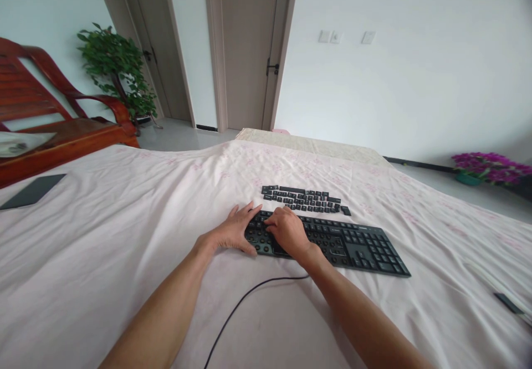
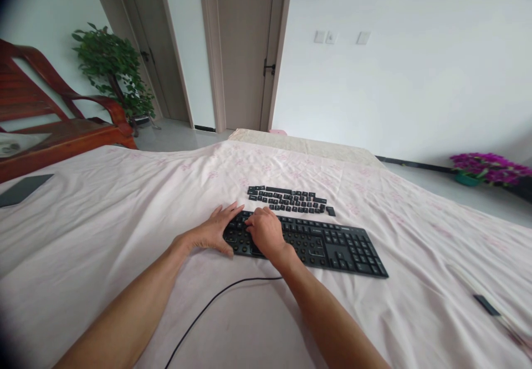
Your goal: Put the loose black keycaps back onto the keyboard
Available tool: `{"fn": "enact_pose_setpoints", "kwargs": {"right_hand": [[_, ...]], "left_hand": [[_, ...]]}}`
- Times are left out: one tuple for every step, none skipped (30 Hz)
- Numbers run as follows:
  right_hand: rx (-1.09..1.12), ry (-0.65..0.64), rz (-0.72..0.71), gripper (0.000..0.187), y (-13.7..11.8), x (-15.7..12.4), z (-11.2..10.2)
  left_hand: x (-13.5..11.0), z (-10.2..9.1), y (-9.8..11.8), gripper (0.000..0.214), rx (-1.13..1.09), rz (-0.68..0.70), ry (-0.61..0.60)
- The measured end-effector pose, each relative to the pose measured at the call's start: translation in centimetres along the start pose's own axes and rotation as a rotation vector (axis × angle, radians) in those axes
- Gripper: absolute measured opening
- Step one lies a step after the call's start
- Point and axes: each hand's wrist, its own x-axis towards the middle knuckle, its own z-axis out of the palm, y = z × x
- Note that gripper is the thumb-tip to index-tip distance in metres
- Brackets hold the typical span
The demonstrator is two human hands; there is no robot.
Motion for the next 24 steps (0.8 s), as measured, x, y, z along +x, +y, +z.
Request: {"fn": "enact_pose_setpoints", "kwargs": {"right_hand": [[-0.005, -0.005, -0.004, 0.015, -0.1, 0.0, 0.0], [-0.017, -0.014, -0.008, 0.015, -0.2, 0.1, 0.0], [-0.036, -0.024, -0.011, 0.015, -0.4, 0.1, -0.1], [-0.062, -0.036, -0.016, 0.015, -0.6, 0.2, -0.1], [-0.092, -0.046, -0.023, 0.015, -0.9, 0.2, -0.2], [-0.123, -0.055, -0.031, 0.016, -1.1, 0.2, -0.3], [-0.151, -0.059, -0.039, 0.017, -1.3, 0.2, -0.4], [-0.172, -0.060, -0.047, 0.019, -1.5, 0.2, -0.5], [-0.187, -0.059, -0.051, 0.020, -1.7, 0.1, -0.5], [-0.194, -0.058, -0.050, 0.022, -1.7, 0.1, -0.5], [-0.195, -0.058, -0.043, 0.022, -1.7, 0.0, -0.5], [-0.191, -0.061, -0.035, 0.022, -1.7, 0.0, -0.5], [-0.184, -0.065, -0.025, 0.021, -1.6, -0.1, -0.5], [-0.175, -0.067, -0.016, 0.020, -1.5, -0.1, -0.4], [-0.164, -0.068, -0.010, 0.019, -1.3, -0.1, -0.4], [-0.153, -0.068, -0.009, 0.018, -1.2, -0.1, -0.4], [-0.147, -0.071, -0.012, 0.017, -1.1, 0.0, -0.4], [-0.145, -0.074, -0.017, 0.017, -1.1, 0.1, -0.4], [-0.150, -0.079, -0.024, 0.016, -1.1, 0.1, -0.4], [-0.159, -0.084, -0.030, 0.016, -1.1, 0.2, -0.4], [-0.171, -0.090, -0.035, 0.017, -1.2, 0.3, -0.5], [-0.183, -0.094, -0.039, 0.017, -1.3, 0.4, -0.5], [-0.196, -0.096, -0.040, 0.018, -1.5, 0.4, -0.6], [-0.208, -0.096, -0.041, 0.019, -1.7, 0.5, -0.7]], "left_hand": [[0.0, 0.0, 0.0, 0.133, 0.001, -0.001, 0.005], [0.0, 0.0, -0.1, 0.132, 0.001, -0.001, 0.007], [0.0, 0.0, -0.1, 0.131, 0.001, 0.002, 0.009], [0.0, 0.1, -0.1, 0.130, 0.000, 0.005, 0.010], [0.0, 0.1, -0.2, 0.130, -0.002, 0.009, 0.011], [0.0, 0.1, -0.2, 0.129, -0.004, 0.013, 0.014], [0.0, 0.1, -0.3, 0.128, -0.006, 0.017, 0.016], [0.0, 0.1, -0.3, 0.128, -0.007, 0.020, 0.020], [0.0, 0.1, -0.3, 0.128, -0.008, 0.021, 0.022], [0.0, 0.1, -0.3, 0.128, -0.009, 0.020, 0.022], [0.0, 0.1, -0.3, 0.128, -0.011, 0.019, 0.024], [0.0, 0.2, -0.3, 0.128, -0.014, 0.018, 0.023], [0.0, 0.2, -0.2, 0.127, -0.018, 0.015, 0.025], [0.0, 0.2, -0.2, 0.127, -0.021, 0.012, 0.027], [0.0, 0.2, -0.2, 0.127, -0.023, 0.010, 0.029], [0.0, 0.1, -0.2, 0.127, -0.023, 0.009, 0.030], [0.0, 0.1, -0.2, 0.127, -0.021, 0.009, 0.029], [0.0, 0.1, -0.2, 0.127, -0.019, 0.009, 0.029], [0.0, 0.1, -0.3, 0.126, -0.018, 0.009, 0.029], [0.0, 0.1, -0.3, 0.126, -0.019, 0.010, 0.029], [0.0, 0.1, -0.3, 0.126, -0.020, 0.010, 0.030], [0.0, 0.1, -0.4, 0.125, -0.022, 0.010, 0.032], [0.0, 0.1, -0.4, 0.125, -0.023, 0.012, 0.033], [0.1, 0.2, -0.4, 0.124, -0.022, 0.015, 0.033]]}}
